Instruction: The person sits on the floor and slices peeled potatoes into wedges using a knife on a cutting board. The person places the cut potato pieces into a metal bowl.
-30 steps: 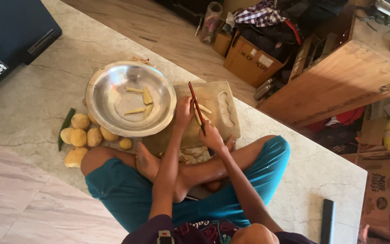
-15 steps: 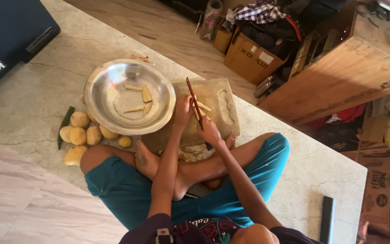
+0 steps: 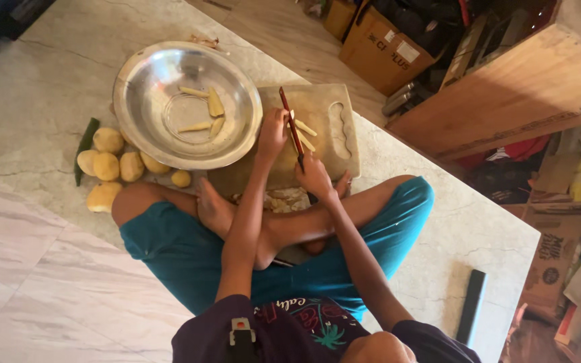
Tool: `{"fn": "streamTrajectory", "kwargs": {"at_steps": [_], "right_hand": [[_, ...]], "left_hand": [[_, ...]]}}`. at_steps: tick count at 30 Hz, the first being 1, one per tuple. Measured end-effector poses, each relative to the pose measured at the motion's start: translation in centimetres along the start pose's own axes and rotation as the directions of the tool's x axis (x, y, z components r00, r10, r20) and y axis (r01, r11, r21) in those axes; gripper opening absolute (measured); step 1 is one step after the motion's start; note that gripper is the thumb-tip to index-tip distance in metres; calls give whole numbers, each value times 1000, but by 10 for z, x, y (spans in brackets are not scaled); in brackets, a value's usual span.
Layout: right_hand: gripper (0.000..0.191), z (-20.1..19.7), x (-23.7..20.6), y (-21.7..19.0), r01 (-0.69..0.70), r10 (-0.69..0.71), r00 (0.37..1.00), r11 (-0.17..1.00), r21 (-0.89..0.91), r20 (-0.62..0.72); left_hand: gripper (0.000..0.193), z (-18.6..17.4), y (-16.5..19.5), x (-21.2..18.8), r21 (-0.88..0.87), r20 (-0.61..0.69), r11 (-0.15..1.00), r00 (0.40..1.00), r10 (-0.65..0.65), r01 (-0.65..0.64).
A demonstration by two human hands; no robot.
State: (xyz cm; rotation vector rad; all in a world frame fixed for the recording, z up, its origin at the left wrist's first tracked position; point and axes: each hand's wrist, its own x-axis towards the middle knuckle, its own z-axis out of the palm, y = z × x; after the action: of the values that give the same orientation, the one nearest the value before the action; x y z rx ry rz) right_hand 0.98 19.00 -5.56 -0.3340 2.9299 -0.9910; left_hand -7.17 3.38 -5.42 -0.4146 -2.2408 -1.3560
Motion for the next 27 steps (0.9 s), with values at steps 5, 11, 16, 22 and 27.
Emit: {"fn": "streamTrajectory", "kwargs": {"at_steps": [5,11,16,22,27], "right_hand": [[34,1,1,-5,-57,58,998,997,-54,30],[34,1,2,-14,-77,84,995,990,-120,48],[32,1,15,-15,-66,73,997,984,-164,37],[28,8,30,-22,-79,83,996,980,-182,14],[36,5,31,-23,12,-12,1000,991,-130,0]], "left_hand": [[24,-2,1,0,11,7,1000,1000,-25,25],[22,-2,-2,1,15,2,1000,1000,-20,20],[7,-1,4,-2,-1,26,999,999,-35,35],[7,-5,8,-4,35,22,999,1000,-11,10],[12,-5,7,-4,17,57,1000,998,-24,23]]}}
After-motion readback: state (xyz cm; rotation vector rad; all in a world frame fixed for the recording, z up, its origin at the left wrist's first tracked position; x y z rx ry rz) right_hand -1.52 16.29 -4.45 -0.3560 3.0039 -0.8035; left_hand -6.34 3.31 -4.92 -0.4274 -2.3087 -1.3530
